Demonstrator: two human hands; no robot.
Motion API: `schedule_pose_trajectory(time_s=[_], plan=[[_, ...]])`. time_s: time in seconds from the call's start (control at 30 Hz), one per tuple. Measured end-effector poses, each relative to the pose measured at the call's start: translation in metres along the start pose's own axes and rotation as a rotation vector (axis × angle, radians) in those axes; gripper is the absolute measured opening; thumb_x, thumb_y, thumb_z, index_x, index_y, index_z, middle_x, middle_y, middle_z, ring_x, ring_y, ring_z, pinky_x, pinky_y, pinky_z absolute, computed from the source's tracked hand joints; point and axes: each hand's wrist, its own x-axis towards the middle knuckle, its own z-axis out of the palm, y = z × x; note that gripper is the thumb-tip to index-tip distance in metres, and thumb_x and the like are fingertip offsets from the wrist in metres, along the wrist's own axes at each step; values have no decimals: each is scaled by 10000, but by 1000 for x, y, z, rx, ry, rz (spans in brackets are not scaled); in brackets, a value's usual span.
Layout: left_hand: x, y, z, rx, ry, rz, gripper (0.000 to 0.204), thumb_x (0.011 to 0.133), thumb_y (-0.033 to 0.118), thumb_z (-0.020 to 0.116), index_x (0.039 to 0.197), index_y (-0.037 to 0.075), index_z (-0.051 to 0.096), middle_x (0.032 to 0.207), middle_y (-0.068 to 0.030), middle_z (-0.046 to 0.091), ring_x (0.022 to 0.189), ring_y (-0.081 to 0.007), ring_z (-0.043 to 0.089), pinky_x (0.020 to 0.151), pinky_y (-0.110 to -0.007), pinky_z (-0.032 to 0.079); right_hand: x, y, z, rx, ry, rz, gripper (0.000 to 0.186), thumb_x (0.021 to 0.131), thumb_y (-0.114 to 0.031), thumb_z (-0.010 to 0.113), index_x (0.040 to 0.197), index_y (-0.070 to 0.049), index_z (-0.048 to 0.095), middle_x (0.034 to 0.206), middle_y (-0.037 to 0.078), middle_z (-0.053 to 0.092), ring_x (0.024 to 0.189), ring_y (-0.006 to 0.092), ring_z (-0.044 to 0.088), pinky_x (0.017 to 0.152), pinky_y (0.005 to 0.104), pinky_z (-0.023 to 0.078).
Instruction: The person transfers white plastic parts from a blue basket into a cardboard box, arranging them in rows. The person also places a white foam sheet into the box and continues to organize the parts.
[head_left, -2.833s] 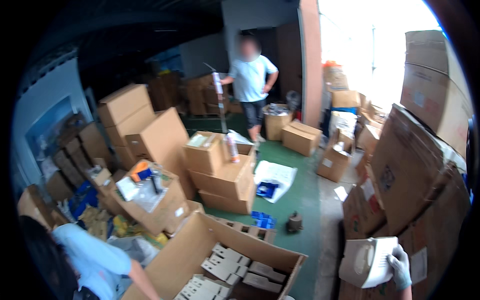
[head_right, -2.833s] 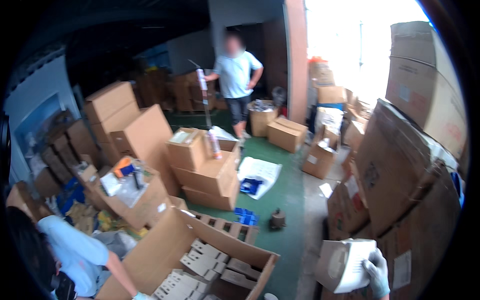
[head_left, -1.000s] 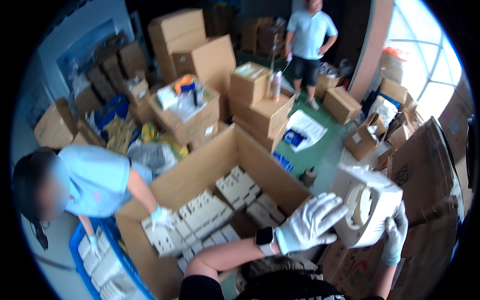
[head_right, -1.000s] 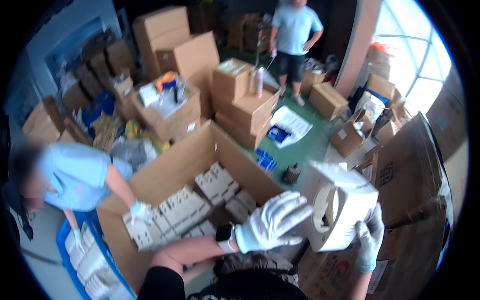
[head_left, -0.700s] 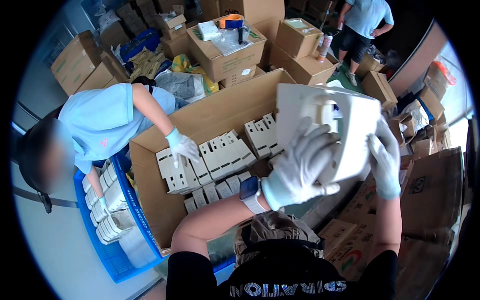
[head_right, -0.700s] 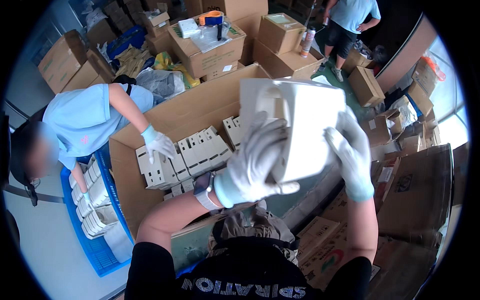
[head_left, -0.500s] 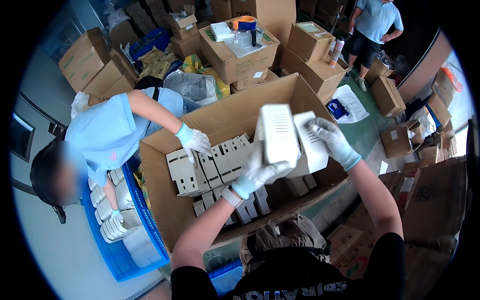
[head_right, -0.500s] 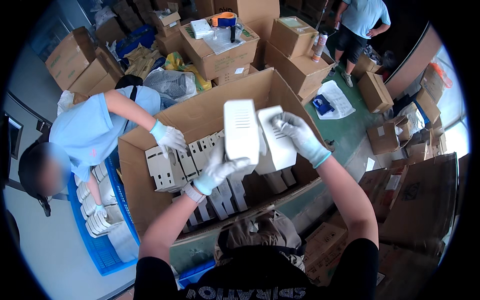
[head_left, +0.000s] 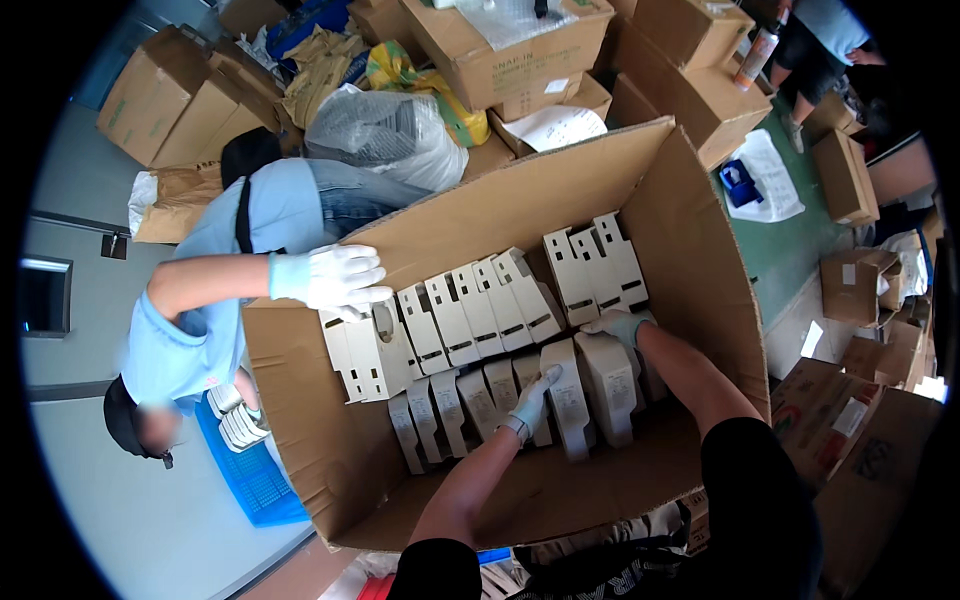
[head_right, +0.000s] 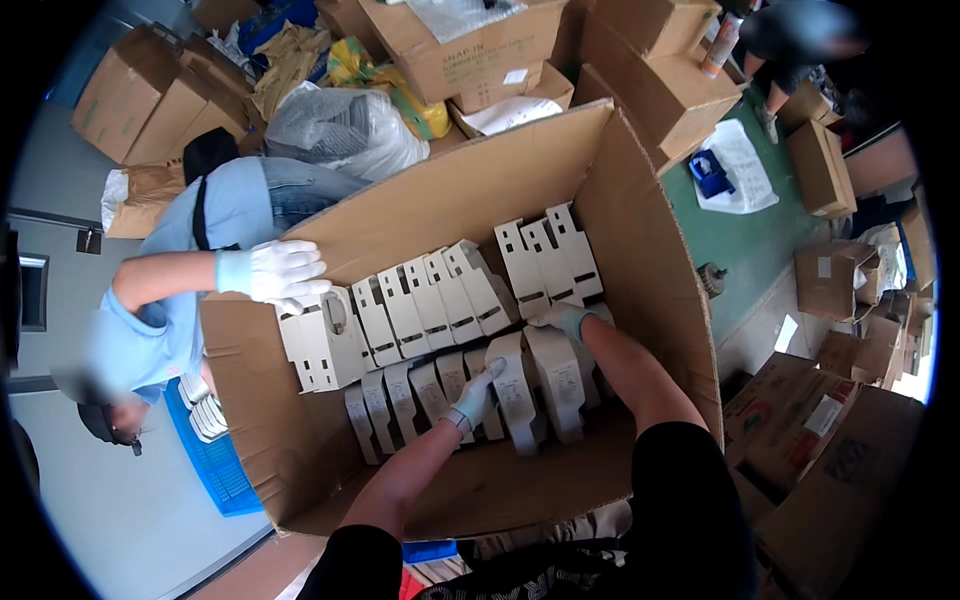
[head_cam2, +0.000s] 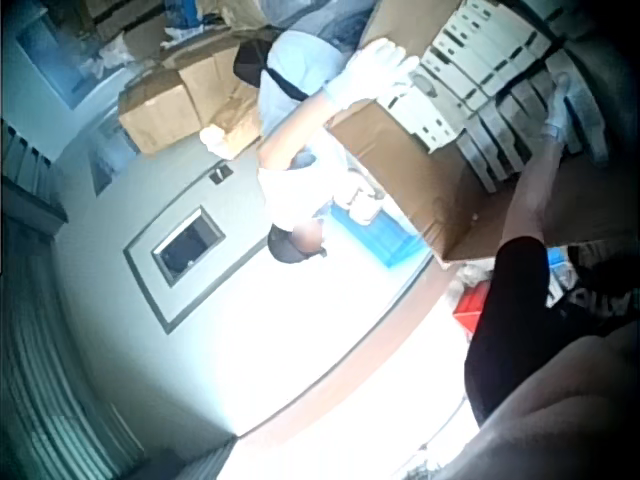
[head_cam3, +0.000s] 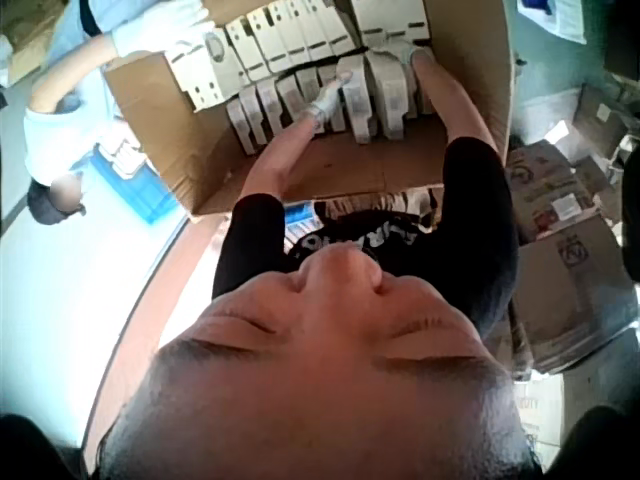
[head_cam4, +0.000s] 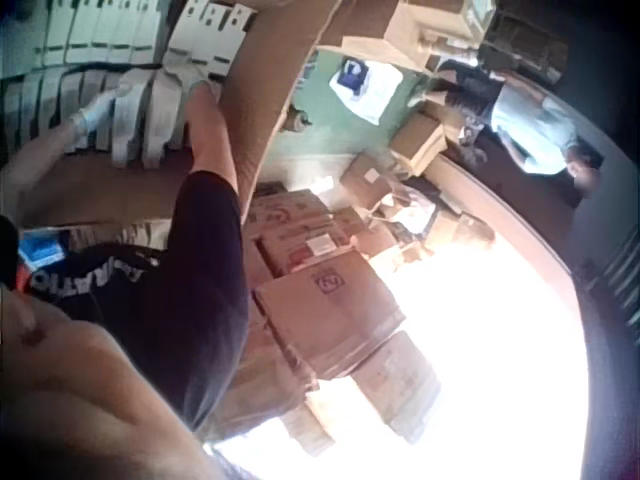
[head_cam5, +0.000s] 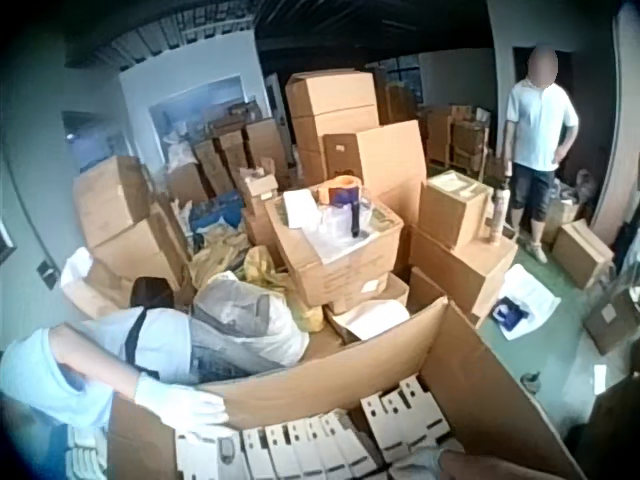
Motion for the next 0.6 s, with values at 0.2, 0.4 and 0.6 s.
schedule_pose_trajectory(time_s=[0.2,0.4,0.6], plan=[[31,4,20,715,490,-165,788,843,578,448,1341,-15,307,1268,-234,464,1162,-341,458,973,-368,355,-4,7,31,-461,51,-99,478,803,-416,587,1032,3,617,1008,224,616,1007,314,567,859,382,437],[20,-10,7,1356,566,354,481,828,242,528,1233,-1,436,1097,-275,534,1035,-420,506,888,-452,414,-66,-3,37,-949,311,-467,308,799,-291,529,973,-46,597,1050,144,550,964,307,550,836,418,439],[-41,9,-16,1628,132,374,358,890,265,507,1157,27,501,1091,-164,573,990,-286,535,860,-371,434,-103,-6,45,-1253,73,-400,219,793,-208,506,892,-61,634,933,158,618,836,339,587,699,428,471]])
